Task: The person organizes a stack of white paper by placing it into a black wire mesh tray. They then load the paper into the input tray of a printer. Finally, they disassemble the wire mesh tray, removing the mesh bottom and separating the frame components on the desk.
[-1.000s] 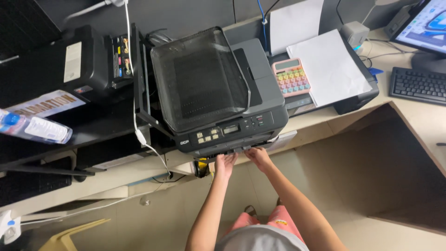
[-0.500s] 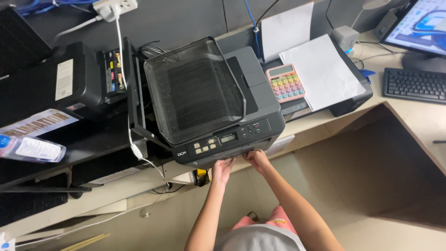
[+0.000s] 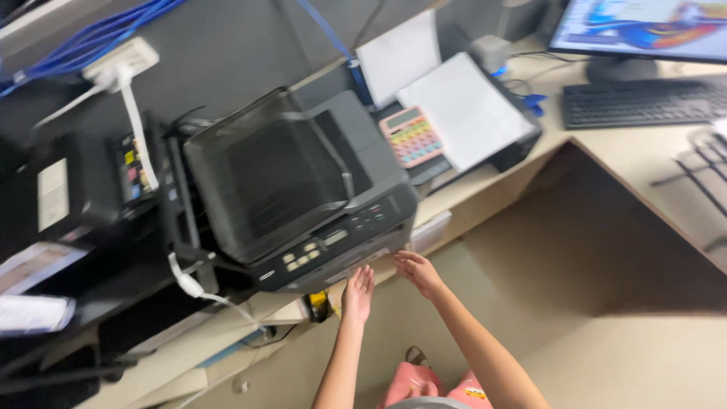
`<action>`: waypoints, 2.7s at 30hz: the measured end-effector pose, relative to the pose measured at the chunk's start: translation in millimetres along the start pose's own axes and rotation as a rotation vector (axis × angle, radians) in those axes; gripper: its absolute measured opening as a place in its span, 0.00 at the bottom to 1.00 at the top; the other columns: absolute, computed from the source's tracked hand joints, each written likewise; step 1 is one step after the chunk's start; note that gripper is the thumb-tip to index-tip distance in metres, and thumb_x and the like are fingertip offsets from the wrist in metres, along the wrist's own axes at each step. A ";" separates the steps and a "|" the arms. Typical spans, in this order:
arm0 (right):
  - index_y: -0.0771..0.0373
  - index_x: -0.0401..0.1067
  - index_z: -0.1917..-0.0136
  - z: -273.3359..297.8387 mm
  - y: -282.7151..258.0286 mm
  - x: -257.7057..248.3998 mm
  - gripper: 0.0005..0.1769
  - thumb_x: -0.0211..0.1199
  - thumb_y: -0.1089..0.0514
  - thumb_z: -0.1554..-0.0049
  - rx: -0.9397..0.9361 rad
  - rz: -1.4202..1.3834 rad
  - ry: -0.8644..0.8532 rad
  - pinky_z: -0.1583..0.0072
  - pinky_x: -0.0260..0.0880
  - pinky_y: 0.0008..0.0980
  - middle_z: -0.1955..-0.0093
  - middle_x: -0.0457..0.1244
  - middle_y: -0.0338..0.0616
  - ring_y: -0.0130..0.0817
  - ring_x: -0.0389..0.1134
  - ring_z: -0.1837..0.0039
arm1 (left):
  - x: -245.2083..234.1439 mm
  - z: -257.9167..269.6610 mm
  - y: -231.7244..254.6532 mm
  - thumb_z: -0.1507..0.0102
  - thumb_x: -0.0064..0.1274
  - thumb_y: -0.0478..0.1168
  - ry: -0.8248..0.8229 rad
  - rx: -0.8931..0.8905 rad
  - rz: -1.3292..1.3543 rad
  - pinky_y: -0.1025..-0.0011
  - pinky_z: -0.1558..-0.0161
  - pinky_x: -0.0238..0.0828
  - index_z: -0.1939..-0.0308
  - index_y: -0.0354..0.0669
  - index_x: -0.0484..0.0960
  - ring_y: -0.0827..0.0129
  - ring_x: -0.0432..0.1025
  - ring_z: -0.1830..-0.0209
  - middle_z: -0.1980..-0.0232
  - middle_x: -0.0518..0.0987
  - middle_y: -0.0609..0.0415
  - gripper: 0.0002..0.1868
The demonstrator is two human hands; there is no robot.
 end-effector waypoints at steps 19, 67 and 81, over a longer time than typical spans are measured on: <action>0.65 0.75 0.56 319.4 -163.0 -435.7 0.26 0.49 0.42 0.32 -0.434 -0.084 0.618 0.49 0.69 0.31 0.59 0.70 0.42 0.30 0.69 0.55 | 268.3 138.8 -424.7 0.26 0.41 0.51 -0.548 -0.495 -0.527 0.75 0.74 0.51 0.64 0.45 0.69 0.77 0.51 0.80 0.78 0.56 0.64 0.17; 0.66 0.71 0.49 377.1 -584.7 -898.6 0.30 0.57 0.35 0.38 -0.007 1.450 0.923 0.44 0.71 0.55 0.50 0.70 0.62 0.61 0.71 0.44 | 608.3 166.4 -807.5 0.39 0.54 0.49 -0.127 -0.073 -1.079 0.62 0.23 0.40 0.21 0.35 0.44 0.55 0.41 0.17 0.18 0.45 0.39 0.50; 0.72 0.62 0.27 404.0 -574.1 -918.8 0.37 0.64 0.48 0.41 -0.170 0.662 0.383 0.63 0.68 0.32 0.63 0.68 0.46 0.30 0.67 0.67 | 560.1 165.8 -818.3 0.33 0.52 0.43 -0.106 0.034 -0.798 0.73 0.55 0.69 0.40 0.34 0.77 0.71 0.73 0.55 0.52 0.81 0.54 0.21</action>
Point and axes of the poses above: each hand's wrist, its own z-axis away from the middle knuckle, its own x-axis out of the palm, y = z × x, the point moved 9 cm from there along -z, towards the middle knuckle
